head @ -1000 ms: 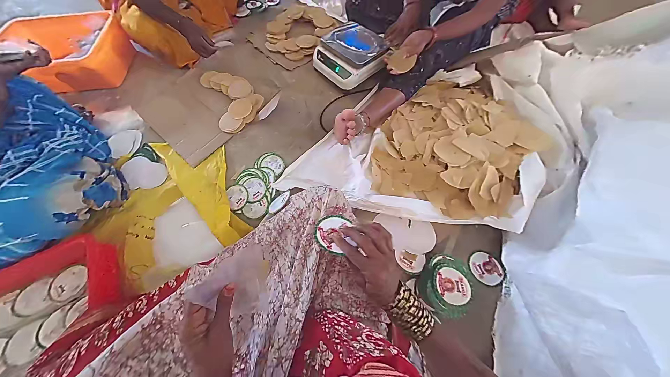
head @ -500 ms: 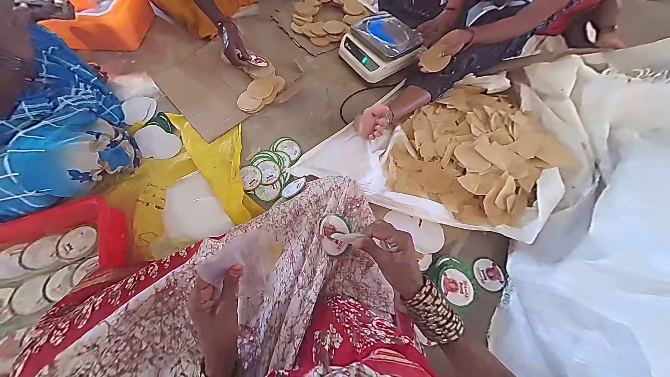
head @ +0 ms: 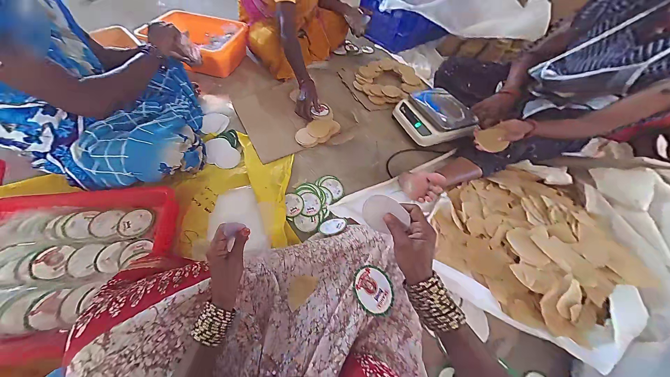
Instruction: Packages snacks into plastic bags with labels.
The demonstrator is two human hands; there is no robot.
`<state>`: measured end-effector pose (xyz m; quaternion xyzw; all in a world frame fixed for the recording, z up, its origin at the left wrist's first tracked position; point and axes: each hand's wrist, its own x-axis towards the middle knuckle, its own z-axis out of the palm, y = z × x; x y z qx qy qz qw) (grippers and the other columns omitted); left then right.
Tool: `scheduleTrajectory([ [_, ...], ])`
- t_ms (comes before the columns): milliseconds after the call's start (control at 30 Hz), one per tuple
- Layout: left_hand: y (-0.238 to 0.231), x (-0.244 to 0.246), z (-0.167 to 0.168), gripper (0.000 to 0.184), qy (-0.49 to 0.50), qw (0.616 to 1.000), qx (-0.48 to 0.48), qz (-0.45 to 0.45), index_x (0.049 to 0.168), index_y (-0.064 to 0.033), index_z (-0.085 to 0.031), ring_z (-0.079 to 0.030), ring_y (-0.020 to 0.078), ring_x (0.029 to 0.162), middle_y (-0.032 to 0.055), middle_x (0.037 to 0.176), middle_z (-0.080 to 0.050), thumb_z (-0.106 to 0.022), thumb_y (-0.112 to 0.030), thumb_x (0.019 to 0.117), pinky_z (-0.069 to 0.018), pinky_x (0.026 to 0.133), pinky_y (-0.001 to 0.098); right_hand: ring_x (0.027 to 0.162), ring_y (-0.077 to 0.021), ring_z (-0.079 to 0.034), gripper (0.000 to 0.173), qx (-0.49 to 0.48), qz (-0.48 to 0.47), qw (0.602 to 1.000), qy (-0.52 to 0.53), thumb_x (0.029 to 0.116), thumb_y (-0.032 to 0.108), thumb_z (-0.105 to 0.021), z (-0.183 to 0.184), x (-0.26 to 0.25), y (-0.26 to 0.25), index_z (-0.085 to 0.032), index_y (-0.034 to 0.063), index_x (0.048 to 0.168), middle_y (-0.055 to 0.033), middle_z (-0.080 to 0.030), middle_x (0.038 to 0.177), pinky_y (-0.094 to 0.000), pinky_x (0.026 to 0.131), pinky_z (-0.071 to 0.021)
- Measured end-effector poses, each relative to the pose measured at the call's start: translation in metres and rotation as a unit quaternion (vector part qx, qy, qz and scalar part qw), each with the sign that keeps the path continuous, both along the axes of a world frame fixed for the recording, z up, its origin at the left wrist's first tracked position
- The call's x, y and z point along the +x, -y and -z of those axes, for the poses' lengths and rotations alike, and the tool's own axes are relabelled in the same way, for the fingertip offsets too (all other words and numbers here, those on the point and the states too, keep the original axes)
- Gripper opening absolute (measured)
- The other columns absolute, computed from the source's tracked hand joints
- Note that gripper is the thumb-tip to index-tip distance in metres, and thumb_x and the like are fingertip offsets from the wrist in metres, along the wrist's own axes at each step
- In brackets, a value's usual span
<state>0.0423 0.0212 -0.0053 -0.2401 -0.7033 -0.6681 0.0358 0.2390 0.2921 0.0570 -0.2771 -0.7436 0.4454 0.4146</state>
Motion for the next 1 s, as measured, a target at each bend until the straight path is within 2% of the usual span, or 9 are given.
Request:
scheduleTrajectory([
  [67,-0.001,-0.005,0.017,0.010,0.064,0.998,0.003,-0.012,0.103,0.0004,-0.065,-0.066,0.0030,0.085,-0.0030,0.093,-0.069,-0.060,-0.005,0.0947,-0.0579,0.080,0.0225,0.089,-0.0034,-0.071,0.027,0.043,-0.003,0.998,0.055,0.0976,0.009,-0.058,0.013,-0.035,-0.012,-0.064,-0.0076,0.118,-0.0085,-0.074,0.099,-0.0224,0.081,-0.0594],
  [200,-0.010,-0.007,0.025,0.010,0.157,0.987,-0.015,-0.017,0.100,-0.0001,-0.065,-0.066,0.0045,0.076,-0.0016,0.086,-0.068,-0.058,-0.004,0.0934,-0.0574,0.072,0.0222,0.091,-0.0420,-0.073,0.035,0.170,-0.002,0.962,0.213,0.1046,0.014,-0.049,0.023,-0.115,-0.047,-0.067,-0.0119,0.121,-0.0292,-0.073,0.097,-0.0576,0.083,-0.0546],
  [267,-0.014,-0.012,0.030,0.011,0.152,0.988,-0.010,-0.016,0.098,0.0004,-0.066,-0.066,0.0040,0.075,-0.0017,0.085,-0.069,-0.059,-0.005,0.0918,-0.0577,0.071,0.0216,0.096,-0.0504,-0.071,0.038,0.202,-0.010,0.935,0.292,0.1078,0.013,-0.041,0.022,-0.160,-0.070,-0.064,-0.0105,0.127,-0.0328,-0.071,0.104,-0.0639,0.086,-0.0517],
  [400,-0.020,-0.017,0.038,0.010,0.196,0.980,0.013,-0.021,0.099,-0.0014,-0.065,-0.067,0.0040,0.075,-0.0039,0.085,-0.070,-0.059,-0.004,0.0913,-0.0580,0.071,0.0214,0.111,-0.0527,-0.064,0.045,0.195,-0.027,0.875,0.442,0.1045,0.007,-0.047,0.018,-0.247,-0.124,-0.051,0.0034,0.149,-0.0325,-0.066,0.122,-0.0673,0.094,-0.0463],
  [567,-0.020,-0.018,0.042,0.010,0.245,0.969,0.009,-0.014,0.099,-0.0039,-0.066,-0.067,0.0048,0.075,-0.0044,0.085,-0.070,-0.059,-0.001,0.0923,-0.0582,0.071,0.0226,0.114,-0.0517,-0.063,0.046,0.274,-0.065,0.848,0.448,0.0982,-0.002,-0.053,0.048,-0.323,-0.173,-0.054,0.0011,0.144,-0.0305,-0.064,0.128,-0.0685,0.092,-0.0487],
  [667,-0.019,-0.016,0.039,0.010,0.276,0.961,-0.004,-0.009,0.101,-0.0024,-0.065,-0.068,0.0060,0.077,-0.0030,0.086,-0.070,-0.059,-0.001,0.0937,-0.0589,0.072,0.0247,0.125,-0.0469,-0.060,0.042,0.309,-0.119,0.836,0.438,0.0965,-0.008,-0.052,0.074,-0.355,-0.195,-0.060,-0.0018,0.137,-0.0268,-0.062,0.136,-0.0644,0.105,-0.0444],
  [767,-0.018,-0.015,0.042,0.008,0.287,0.958,-0.001,0.000,0.100,-0.0038,-0.065,-0.067,0.0053,0.074,-0.0040,0.084,-0.070,-0.060,-0.001,0.0943,-0.0588,0.071,0.0258,0.134,-0.0483,-0.052,0.044,0.268,-0.179,0.794,0.515,0.0988,0.012,-0.062,0.110,-0.380,-0.222,-0.057,-0.0009,0.141,-0.0287,-0.056,0.143,-0.0673,0.106,-0.0421],
  [867,-0.016,-0.015,0.043,0.010,0.299,0.954,0.007,0.003,0.100,-0.0051,-0.064,-0.066,0.0040,0.073,-0.0053,0.083,-0.070,-0.060,0.002,0.0939,-0.0580,0.070,0.0245,0.145,-0.0440,-0.041,0.079,0.240,-0.210,0.774,0.547,0.0909,0.047,-0.075,0.117,-0.390,-0.232,-0.049,0.0000,0.148,-0.0270,-0.045,0.154,-0.0631,0.113,-0.0380],
  [1000,-0.018,-0.012,0.044,0.013,0.313,0.949,0.027,0.012,0.101,-0.0073,-0.063,-0.066,0.0030,0.074,-0.0072,0.085,-0.070,-0.058,0.003,0.0950,-0.0571,0.070,0.0235,0.126,-0.0444,-0.059,0.062,0.266,-0.238,0.741,0.569,0.0927,0.041,-0.075,0.098,-0.396,-0.234,-0.059,0.0019,0.138,-0.0261,-0.061,0.135,-0.0626,0.105,-0.0438],
])
